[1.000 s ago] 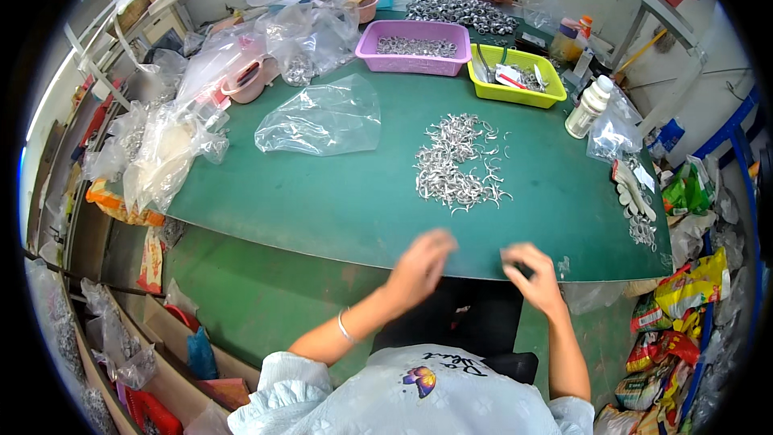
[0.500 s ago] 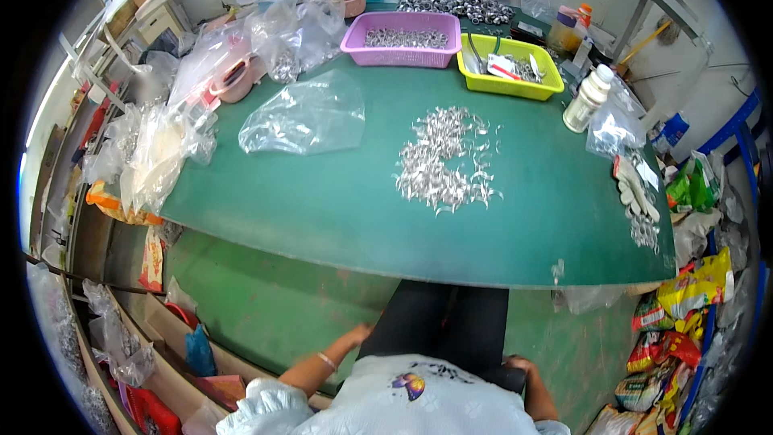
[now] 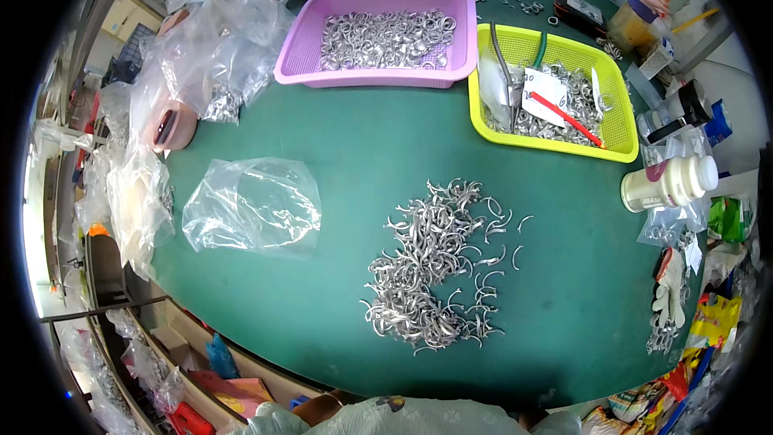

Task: The person retrieves a bag of small metal clips from a wooden shelf, empties them onto a green workbench, and then manually interlocks pairs of the metal clips by hand.

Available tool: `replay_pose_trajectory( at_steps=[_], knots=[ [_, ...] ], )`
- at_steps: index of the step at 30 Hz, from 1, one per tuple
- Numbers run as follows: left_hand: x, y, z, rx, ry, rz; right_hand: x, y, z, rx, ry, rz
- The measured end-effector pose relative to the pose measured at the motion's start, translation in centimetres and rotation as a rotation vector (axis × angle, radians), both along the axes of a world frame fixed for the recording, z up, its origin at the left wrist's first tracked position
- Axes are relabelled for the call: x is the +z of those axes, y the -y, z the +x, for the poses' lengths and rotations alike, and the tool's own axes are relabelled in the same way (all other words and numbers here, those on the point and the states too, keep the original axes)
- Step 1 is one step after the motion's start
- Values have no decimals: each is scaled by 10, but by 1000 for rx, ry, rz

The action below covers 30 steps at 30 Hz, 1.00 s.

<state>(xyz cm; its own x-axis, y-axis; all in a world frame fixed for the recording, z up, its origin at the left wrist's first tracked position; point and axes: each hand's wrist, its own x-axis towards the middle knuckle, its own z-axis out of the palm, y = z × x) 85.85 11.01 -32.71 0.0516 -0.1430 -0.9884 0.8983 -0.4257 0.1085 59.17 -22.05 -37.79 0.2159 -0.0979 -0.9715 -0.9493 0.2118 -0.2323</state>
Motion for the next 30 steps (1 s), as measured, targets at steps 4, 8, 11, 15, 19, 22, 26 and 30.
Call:
replay_pose_trajectory(
  at_steps=[4,8,11,15,19,22,26,30],
  knots=[
    [-2,36,12,-35,217,-41,-3,35,33,41,85,-82],
    [-1,81,33,-127,496,-152,-9,57,61,78,204,-198],
    [12,120,42,-253,783,-359,6,67,81,76,355,-294],
    [42,131,26,-789,1216,-461,79,30,106,305,628,-577],
    [161,121,6,-971,1279,-720,221,-16,96,844,782,-870],
    [222,128,5,-856,1064,-948,295,-7,103,736,851,-147],
    [253,169,34,-652,1812,-760,327,19,139,439,1139,-655],
    [258,223,73,-827,1979,-358,325,36,213,417,1182,-1196]
  ],
)
